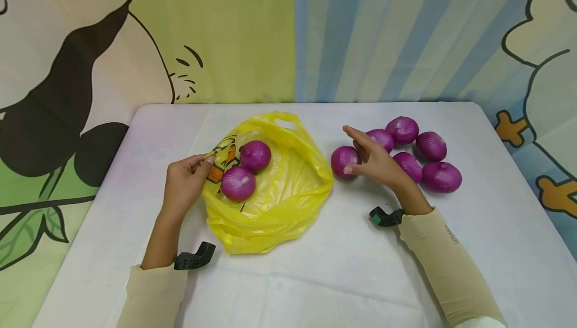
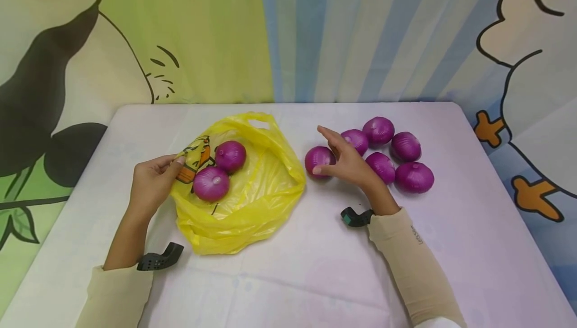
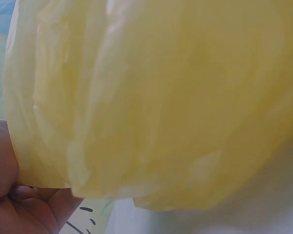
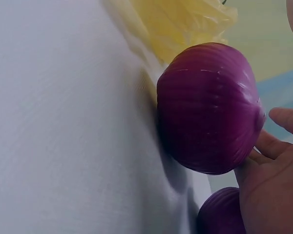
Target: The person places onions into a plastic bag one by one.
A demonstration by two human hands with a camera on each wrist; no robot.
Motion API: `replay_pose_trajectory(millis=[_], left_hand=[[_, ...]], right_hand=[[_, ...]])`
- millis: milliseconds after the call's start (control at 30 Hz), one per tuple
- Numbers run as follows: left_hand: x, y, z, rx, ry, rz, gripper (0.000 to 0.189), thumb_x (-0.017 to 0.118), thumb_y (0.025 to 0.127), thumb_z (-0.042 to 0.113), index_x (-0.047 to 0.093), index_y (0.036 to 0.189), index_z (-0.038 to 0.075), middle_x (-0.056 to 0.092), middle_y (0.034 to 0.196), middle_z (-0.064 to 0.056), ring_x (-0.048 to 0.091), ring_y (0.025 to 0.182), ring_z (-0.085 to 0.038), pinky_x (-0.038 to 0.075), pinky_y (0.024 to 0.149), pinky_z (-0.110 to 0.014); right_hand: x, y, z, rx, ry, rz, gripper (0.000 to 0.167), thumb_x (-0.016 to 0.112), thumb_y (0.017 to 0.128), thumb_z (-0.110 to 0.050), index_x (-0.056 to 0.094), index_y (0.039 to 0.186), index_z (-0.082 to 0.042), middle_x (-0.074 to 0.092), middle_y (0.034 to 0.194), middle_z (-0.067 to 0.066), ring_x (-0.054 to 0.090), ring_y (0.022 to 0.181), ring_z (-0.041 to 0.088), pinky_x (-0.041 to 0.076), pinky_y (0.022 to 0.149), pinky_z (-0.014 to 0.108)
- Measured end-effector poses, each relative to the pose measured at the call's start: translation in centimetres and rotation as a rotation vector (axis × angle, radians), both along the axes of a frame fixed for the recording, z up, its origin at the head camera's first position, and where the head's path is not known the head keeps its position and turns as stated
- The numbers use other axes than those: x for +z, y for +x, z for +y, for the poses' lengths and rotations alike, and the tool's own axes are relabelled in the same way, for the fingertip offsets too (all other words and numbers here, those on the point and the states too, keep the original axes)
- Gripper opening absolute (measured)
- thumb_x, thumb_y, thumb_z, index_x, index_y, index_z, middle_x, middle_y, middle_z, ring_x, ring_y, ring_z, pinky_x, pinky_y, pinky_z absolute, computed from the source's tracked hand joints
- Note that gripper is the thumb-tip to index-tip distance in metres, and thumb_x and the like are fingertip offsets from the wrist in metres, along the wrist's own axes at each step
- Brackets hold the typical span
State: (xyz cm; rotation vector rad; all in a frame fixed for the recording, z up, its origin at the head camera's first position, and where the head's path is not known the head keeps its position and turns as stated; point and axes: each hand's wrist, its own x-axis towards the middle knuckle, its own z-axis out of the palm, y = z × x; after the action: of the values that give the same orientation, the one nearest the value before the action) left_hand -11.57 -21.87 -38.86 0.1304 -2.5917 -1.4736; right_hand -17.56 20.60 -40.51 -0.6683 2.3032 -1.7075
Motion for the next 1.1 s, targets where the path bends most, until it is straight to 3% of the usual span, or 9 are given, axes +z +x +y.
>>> replay_pose_trajectory(millis=[167,267,433,567,667,833,1100], left_hand=[[0.2,-0.1,0.1,0.003,0.004,-0.011,0.045,0.06,0.096,0.039,0.072,0.109,-0.003,0.071,0.082,-0.014,0.055,0.056,-0.01,0.04,0.044,-0.02],[0.2,-0.1,0.1,0.011,-0.001,-0.021,0.046,0.06,0.096,0.04,0.071,0.109,-0.003,0.071,0.083,-0.014,0.056,0.057,-0.01,0.04,0.045,-0.02],[0.1,0.0,0.1,0.007,-0.001,-0.015,0.046,0.06,0.096,0.04,0.071,0.11,-0.002,0.071,0.084,-0.014,0.055,0.056,-0.011,0.039,0.044,-0.02],[0.0,0.0,0.0,0.004,0.007,-0.009,0.045,0.06,0.096,0.039,0.071,0.11,-0.003,0.071,0.083,-0.015,0.056,0.056,-0.01,0.04,0.044,-0.02],[0.0,0.0,0.1,0.004,0.016,-0.012,0.045,0.06,0.097,0.038,0.071,0.11,-0.002,0.071,0.084,-0.015,0.057,0.057,-0.01,0.041,0.045,-0.02],[0.0,0.0,0.2,0.006,0.026,-0.015,0.045,0.06,0.097,0.038,0.071,0.11,-0.003,0.071,0.085,-0.016,0.06,0.06,-0.01,0.045,0.049,-0.019],[-0.1,0.0,0.1,0.003,0.012,0.003,0.043,0.06,0.097,0.037,0.071,0.11,-0.003,0.071,0.084,-0.015,0.058,0.058,-0.01,0.043,0.047,-0.019]], right_hand=[[-0.4,0.2,0.2,-0.01,0.04,-0.005,0.096,0.076,0.079,0.007,0.02,0.156,-0.009,0.019,0.16,0.007,0.015,0.146,0.021,0.02,0.112,0.027],[-0.6,0.2,0.3,-0.008,0.059,0.001,0.098,0.078,0.08,0.001,0.018,0.156,-0.012,0.017,0.16,0.005,0.015,0.146,0.02,0.02,0.112,0.026],[-0.8,0.4,0.3,-0.001,0.122,-0.008,0.105,0.082,0.079,-0.009,0.014,0.157,-0.024,0.014,0.161,0.002,0.014,0.146,0.021,0.019,0.113,0.042],[-0.8,0.7,0.1,-0.027,0.219,-0.022,0.107,0.083,0.079,-0.02,0.011,0.156,-0.034,0.018,0.16,0.004,0.022,0.144,0.025,0.025,0.11,0.053],[-0.7,0.9,-0.2,-0.04,0.268,-0.028,0.1,0.081,0.081,-0.021,0.016,0.156,-0.031,0.021,0.159,0.008,0.027,0.141,0.03,0.028,0.108,0.057],[-0.6,1.1,-0.6,-0.027,0.264,-0.02,0.078,0.077,0.084,-0.011,0.034,0.15,-0.013,0.022,0.158,0.012,0.031,0.137,0.038,0.03,0.106,0.059],[-1.2,1.0,-0.4,-0.067,0.301,-0.078,0.069,0.079,0.083,-0.028,0.044,0.143,-0.023,0.044,0.141,0.009,0.048,0.12,0.033,0.045,0.096,0.053]])
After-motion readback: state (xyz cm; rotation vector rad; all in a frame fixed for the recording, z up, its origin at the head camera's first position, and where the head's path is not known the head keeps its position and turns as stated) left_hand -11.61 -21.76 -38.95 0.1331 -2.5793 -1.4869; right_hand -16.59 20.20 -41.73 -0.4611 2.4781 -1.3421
